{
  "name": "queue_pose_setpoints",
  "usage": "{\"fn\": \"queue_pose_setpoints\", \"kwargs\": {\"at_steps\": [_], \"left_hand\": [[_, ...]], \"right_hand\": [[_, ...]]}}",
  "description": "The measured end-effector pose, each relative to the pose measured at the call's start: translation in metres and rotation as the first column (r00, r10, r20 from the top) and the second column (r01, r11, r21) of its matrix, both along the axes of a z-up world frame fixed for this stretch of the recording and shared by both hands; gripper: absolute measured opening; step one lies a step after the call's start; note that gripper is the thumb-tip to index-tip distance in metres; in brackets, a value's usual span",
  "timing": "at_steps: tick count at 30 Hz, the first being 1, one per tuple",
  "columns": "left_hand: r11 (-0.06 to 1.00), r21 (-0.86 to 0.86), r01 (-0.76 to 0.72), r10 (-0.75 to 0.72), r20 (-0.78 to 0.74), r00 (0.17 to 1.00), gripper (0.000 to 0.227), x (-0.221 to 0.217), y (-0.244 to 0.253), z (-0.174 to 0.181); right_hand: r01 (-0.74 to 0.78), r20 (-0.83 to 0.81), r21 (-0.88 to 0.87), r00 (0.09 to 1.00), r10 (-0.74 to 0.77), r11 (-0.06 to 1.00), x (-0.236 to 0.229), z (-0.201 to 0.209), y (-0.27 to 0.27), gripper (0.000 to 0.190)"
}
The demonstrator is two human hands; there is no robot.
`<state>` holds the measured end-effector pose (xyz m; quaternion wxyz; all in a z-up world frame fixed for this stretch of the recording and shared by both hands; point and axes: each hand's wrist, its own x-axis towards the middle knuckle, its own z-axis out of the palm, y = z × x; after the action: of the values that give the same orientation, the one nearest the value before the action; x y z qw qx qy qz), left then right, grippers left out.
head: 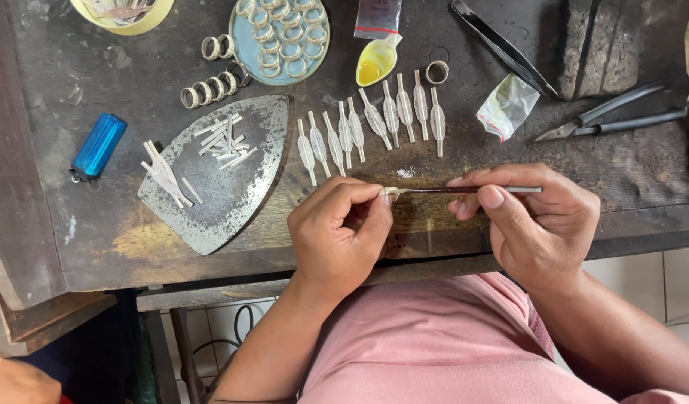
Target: Applying material to small jewelry components using a precision tool and tweezers as part of a ring design process.
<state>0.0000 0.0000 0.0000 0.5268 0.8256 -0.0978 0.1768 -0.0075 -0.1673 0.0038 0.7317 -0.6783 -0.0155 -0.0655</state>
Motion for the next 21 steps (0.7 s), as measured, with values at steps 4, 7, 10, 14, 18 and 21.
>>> {"fn": "queue_pose_setpoints", "kwargs": {"at_steps": [4,7,10,14,18,21], "left_hand": [[1.0,0.009,-0.005,0.005,0.005,1.0,0.005,0.0,0.0,-0.002],[1.0,0.005,-0.002,0.002,0.013,1.0,0.004,0.0,0.0,-0.001],[1.0,0.002,0.002,-0.002,0.01,1.0,0.003,0.001,0.0,0.003],[1.0,0.001,0.008,-0.008,0.042,0.999,0.003,0.003,0.001,0.003],[0.999,-0.039,0.004,-0.003,0.012,1.0,0.003,0.001,0.002,0.0],[0.998,-0.055,-0.002,0.002,-0.015,1.0,0.003,0.001,0.001,-0.001]], "right_hand": [[-0.005,0.019,0.013,1.0,0.005,1.0,0.0,0.0,-0.001,0.019],[0.016,0.025,-0.026,1.0,-0.015,1.0,0.0,0.002,-0.001,0.019],[0.031,-0.008,0.026,0.999,-0.031,0.999,-0.001,0.001,-0.001,0.017],[0.023,-0.032,0.083,0.999,-0.02,0.996,0.012,0.01,-0.007,0.018],[-0.049,0.117,-0.198,0.99,0.073,0.979,0.048,0.04,-0.005,0.013],[-0.1,0.164,-0.419,0.969,0.183,0.903,0.081,0.05,-0.001,0.008]]}}
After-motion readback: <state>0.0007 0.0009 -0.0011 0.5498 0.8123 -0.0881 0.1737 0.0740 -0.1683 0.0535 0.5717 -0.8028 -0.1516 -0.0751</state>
